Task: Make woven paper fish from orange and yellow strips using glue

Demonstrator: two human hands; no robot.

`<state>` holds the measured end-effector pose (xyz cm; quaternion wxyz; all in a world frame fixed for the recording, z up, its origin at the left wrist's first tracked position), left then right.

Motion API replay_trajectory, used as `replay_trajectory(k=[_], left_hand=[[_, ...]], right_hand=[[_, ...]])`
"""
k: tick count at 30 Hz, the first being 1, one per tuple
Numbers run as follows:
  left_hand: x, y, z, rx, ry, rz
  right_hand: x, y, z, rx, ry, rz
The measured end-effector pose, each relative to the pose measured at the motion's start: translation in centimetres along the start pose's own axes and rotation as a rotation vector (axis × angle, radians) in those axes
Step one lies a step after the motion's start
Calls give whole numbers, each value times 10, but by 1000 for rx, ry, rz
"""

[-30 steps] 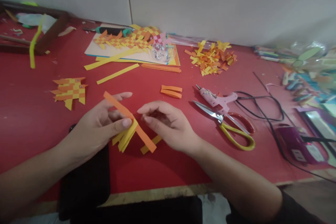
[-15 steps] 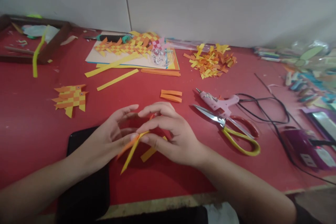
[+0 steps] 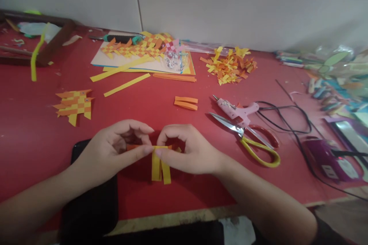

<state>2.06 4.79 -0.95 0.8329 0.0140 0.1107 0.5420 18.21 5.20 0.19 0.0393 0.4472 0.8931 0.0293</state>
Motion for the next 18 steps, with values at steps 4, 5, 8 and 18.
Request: replay_trajectory(k=[4,5,8,18], left_hand=[[4,2,-1,1,10,-12],[4,0,-2,0,23,-45],[4,-6,-4,-19,46,-151],[8,12,-14,-228,117,187]], right_hand=[[0,8,-1,49,18,47],[0,9,-1,51,16,56],[-1,8,-4,33,21,47],[-2,30,11,311,118,506]])
Point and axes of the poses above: each hand's wrist, its own x-axis towards the middle knuckle, its own y-axis out of the back of the hand, z = x × y, the point moved 5 cm from there along x, towards the middle knuckle, and after that the axes turned 13 degrees about x, right-handed, at the moved point
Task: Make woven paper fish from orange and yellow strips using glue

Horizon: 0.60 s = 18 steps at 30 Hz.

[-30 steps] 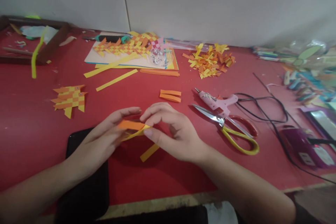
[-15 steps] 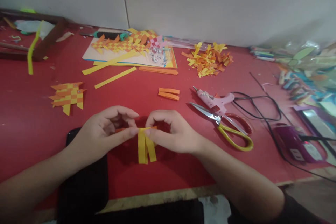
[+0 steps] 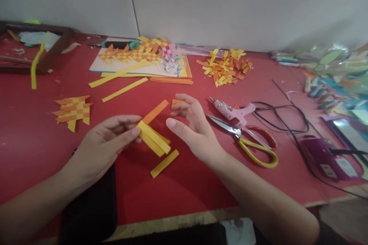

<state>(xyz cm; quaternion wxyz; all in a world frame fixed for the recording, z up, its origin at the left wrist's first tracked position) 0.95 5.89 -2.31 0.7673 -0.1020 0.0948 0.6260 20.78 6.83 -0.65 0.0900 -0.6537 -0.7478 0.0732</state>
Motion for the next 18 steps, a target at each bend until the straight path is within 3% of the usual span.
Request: replay_trajectory(k=[3,8,11,15,18], left_hand=[[0,5,-3,-99,33,95],[-4,1,2,12,16,36],[-8,4,9,343,-80,44],[-11,10,21,932,-360,121],[-11,10,22,1272,-579,110]], right_hand=[[-2,-8,7,103,-102,-75],[-6,-17,8,-24,-115,-56],[-4,-13,11,-103,-123,-35],[2,-5,17,-313,-126,-72],[4,-4,13,-617,43,-135]])
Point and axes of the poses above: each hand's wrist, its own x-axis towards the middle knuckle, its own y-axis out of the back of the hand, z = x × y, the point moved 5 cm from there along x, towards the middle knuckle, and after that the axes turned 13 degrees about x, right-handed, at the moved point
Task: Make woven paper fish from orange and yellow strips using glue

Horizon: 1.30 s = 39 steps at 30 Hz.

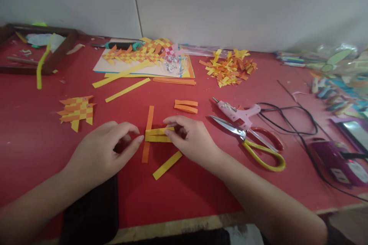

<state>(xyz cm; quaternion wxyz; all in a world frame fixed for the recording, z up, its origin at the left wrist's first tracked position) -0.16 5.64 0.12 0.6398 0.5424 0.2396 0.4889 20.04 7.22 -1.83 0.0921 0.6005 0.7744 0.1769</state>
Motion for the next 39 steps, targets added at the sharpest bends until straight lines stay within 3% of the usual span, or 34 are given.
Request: replay_trajectory(k=[4,9,17,30,39], left_hand=[[0,-1,4,156,-251,75],[-2,-5,9,158,-426,97],[-6,-8,12,160,-412,79],[-5,-9,12,146,-441,37],[-7,-10,12,188,-430,-26]], right_hand=[[-2,1,-19,-355,423,29],[-3,-7,-21,-352,579,-134],[-4,-8,-15,-390,580,-157],[7,-8,-7,-304,370,-140],[7,-7,-5,-340,406,-120]])
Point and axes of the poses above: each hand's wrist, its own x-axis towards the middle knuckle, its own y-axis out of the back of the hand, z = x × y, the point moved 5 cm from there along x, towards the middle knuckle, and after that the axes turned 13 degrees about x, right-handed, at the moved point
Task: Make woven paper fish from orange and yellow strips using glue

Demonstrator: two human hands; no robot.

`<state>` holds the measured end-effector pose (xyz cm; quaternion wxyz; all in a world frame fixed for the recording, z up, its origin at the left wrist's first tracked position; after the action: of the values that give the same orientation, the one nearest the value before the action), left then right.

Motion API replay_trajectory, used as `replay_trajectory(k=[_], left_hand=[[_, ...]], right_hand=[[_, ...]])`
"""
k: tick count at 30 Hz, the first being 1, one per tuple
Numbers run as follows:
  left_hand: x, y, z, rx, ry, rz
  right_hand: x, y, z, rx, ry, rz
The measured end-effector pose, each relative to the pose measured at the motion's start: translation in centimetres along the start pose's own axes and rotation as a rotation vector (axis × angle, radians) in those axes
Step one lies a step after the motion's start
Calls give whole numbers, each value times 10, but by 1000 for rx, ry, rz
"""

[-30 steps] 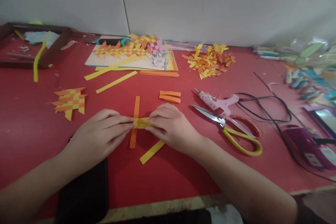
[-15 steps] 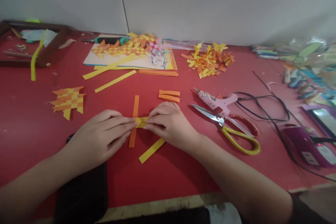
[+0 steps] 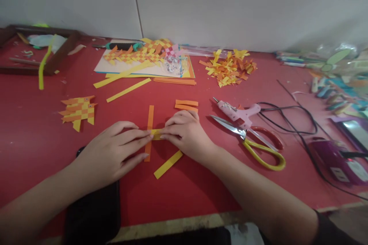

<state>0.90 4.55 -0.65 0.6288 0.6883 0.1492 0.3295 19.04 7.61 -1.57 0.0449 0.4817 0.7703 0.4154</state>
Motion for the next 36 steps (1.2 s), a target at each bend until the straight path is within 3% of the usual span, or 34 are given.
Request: replay_trajectory(k=[13,21,26,30,36], left_hand=[[-1,-1,0,2,-3,-35],[2,3,-2,-86,13,44],[4,4,-2,-105,9,79],[5,4,-2,-101,24,103],[3,3,-1,-103,33,100]], right_hand=[[-1,-3,-5,-19,-35,-40],[0,-8,-8,-18,-168,-123],[1,-9,-12,-35,-178,-132],[0,-8,-12,-75,-118,-118],[-1,-4,-18,-177,101,-81]])
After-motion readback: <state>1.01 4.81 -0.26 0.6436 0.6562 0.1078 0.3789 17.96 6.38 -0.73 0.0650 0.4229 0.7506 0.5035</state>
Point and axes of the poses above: each hand's wrist, its own x-axis towards the middle knuckle, its own y-axis out of the back of the hand, z = x × y, the point moved 5 cm from there along x, towards the middle knuckle, and after that the axes turned 13 degrees about x, right-handed, at the moved point
